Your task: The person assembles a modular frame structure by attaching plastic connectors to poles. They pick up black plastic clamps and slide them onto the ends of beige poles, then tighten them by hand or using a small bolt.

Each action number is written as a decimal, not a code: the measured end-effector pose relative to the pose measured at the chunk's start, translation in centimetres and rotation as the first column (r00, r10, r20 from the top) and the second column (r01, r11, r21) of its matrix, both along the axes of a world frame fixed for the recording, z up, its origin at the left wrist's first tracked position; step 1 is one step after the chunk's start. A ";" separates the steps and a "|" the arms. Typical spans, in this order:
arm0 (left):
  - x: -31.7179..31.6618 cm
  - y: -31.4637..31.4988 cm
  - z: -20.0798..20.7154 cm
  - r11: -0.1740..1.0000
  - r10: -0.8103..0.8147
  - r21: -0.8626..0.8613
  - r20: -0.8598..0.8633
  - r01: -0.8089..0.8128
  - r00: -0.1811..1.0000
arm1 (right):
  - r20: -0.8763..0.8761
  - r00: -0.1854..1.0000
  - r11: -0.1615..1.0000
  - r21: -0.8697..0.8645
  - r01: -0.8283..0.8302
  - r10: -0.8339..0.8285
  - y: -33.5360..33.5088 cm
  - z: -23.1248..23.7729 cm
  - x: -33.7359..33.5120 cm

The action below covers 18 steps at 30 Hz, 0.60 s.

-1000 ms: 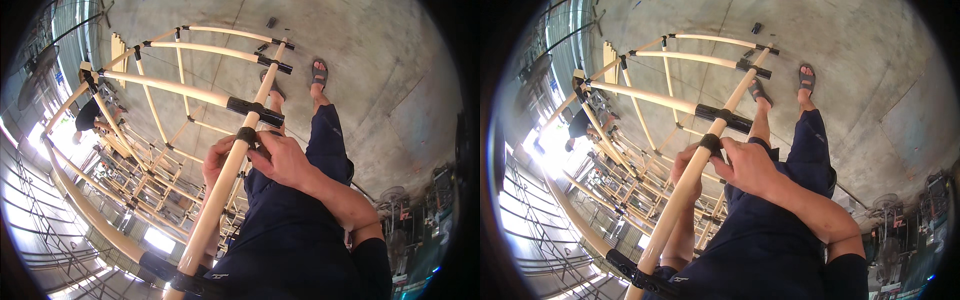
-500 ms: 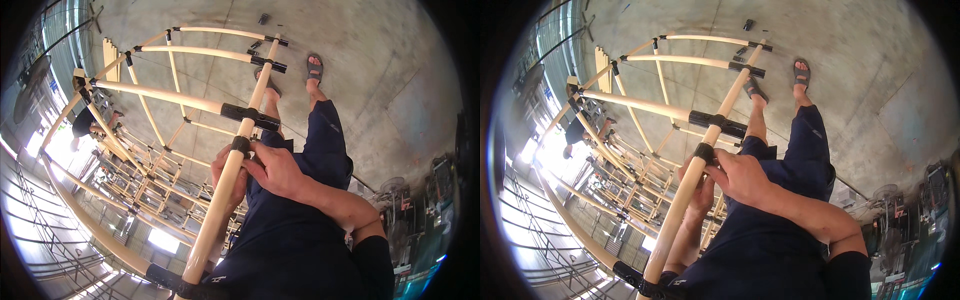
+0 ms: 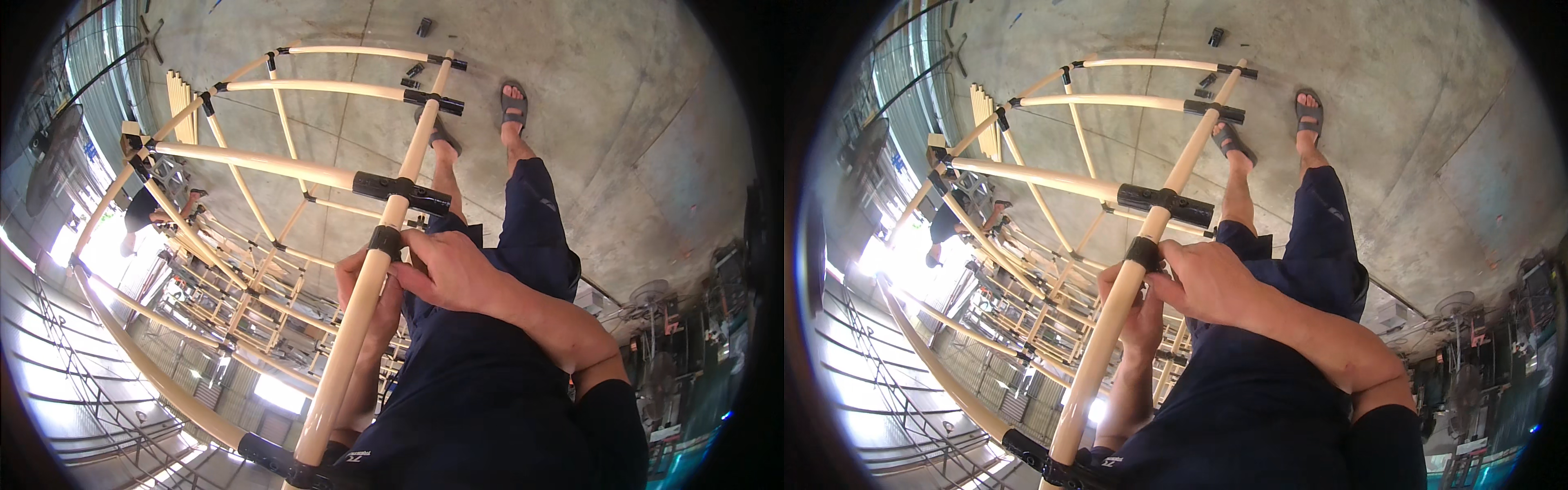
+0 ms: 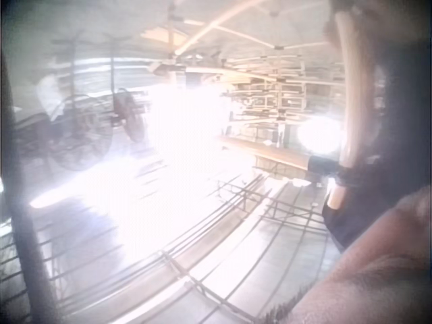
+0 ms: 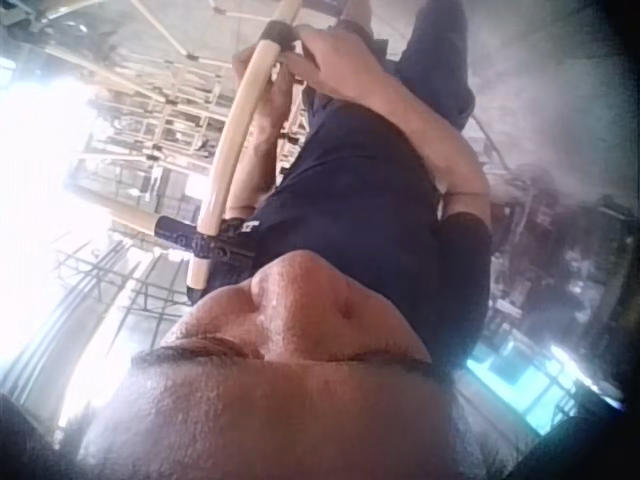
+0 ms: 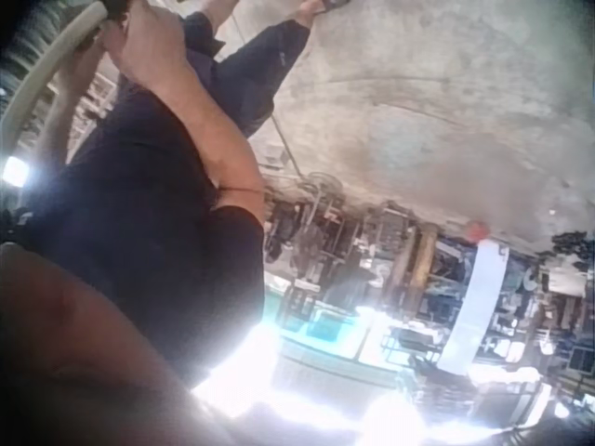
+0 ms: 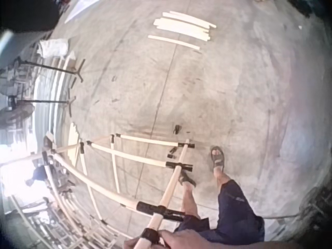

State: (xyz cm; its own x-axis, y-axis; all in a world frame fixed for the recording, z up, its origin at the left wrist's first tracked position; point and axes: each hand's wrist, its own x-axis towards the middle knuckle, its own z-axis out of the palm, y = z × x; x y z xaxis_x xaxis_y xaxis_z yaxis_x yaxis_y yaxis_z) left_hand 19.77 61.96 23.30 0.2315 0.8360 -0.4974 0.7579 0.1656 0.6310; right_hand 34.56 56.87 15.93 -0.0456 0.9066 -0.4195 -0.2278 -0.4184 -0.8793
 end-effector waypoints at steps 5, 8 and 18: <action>-0.8 0.8 1.0 0.996 0.005 -0.094 -0.058 -0.011 0.998 | -0.016 0.998 0.998 -0.029 -0.060 0.060 0.2 0.2 0.4; -2.7 1.1 0.3 0.997 -0.063 -0.055 -0.051 0.060 0.997 | -0.004 0.999 0.998 -0.027 -0.054 0.054 0.1 0.2 0.3; -1.8 0.9 0.5 0.987 -0.137 -0.090 -0.010 0.136 0.991 | 0.013 1.000 0.999 -0.034 -0.005 0.006 -0.2 0.1 -0.9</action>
